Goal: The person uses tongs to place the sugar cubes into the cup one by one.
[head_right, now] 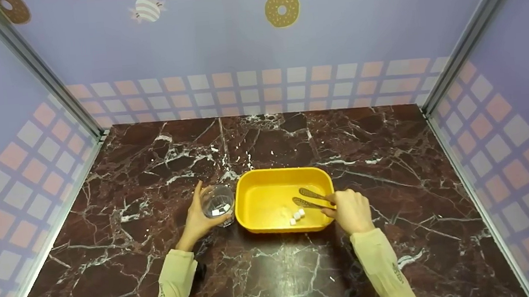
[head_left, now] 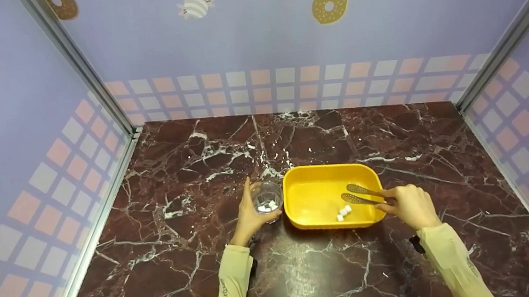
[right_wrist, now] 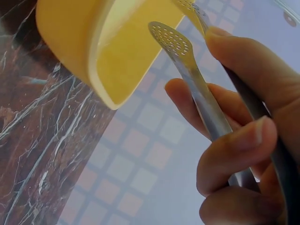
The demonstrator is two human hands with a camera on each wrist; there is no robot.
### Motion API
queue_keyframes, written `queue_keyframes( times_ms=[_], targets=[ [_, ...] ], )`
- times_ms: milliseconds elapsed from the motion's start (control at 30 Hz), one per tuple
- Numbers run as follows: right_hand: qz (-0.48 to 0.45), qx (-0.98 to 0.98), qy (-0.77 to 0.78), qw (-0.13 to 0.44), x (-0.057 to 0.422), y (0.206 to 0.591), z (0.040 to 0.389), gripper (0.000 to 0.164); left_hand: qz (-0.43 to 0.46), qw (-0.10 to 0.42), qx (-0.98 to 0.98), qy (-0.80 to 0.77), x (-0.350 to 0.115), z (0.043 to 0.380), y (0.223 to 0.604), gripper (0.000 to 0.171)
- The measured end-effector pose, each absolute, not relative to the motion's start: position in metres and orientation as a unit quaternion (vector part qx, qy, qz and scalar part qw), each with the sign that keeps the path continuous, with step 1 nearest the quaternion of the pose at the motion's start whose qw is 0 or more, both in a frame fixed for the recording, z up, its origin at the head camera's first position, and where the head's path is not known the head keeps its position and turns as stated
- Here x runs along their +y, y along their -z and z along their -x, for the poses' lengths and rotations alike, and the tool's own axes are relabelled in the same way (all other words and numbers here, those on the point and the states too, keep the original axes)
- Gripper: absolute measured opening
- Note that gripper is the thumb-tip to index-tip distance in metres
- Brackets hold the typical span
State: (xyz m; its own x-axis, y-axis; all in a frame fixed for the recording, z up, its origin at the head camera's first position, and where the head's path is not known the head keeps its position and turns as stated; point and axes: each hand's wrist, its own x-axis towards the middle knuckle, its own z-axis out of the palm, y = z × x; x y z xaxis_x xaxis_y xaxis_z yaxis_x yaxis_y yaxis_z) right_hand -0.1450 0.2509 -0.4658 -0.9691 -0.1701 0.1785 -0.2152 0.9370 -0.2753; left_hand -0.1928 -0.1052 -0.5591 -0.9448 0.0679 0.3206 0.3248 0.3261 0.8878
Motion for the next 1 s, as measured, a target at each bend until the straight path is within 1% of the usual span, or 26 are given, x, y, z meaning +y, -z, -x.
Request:
queue_keyframes(
  times_ms=[133,367,600,800,1000],
  targets=[
    [-0.095,-0.984,-0.137,0.059,0.253,0.467,0.144,0.031,0.115,0.106,-0.810,0.565,-0.105,0.192,0.557,0.116],
    [-0.113,-0.985,-0.114,0.060,0.251,0.471,0.146,0.030,0.116,0.109,-0.808,0.568,-0.105,0.192,0.558,0.116],
    [-0.118,-0.987,-0.101,0.049,0.250,0.474,0.148,0.028,0.124,0.110,-0.805,0.569,-0.105,0.192,0.559,0.116],
    [-0.121,-0.986,-0.105,0.036,0.248,0.472,0.149,0.019,0.120,0.105,-0.804,0.573,-0.105,0.191,0.556,0.117],
    [-0.122,-0.986,-0.109,0.027,0.245,0.470,0.150,0.014,0.129,0.113,-0.801,0.573,-0.101,0.182,0.537,0.113]
  ],
)
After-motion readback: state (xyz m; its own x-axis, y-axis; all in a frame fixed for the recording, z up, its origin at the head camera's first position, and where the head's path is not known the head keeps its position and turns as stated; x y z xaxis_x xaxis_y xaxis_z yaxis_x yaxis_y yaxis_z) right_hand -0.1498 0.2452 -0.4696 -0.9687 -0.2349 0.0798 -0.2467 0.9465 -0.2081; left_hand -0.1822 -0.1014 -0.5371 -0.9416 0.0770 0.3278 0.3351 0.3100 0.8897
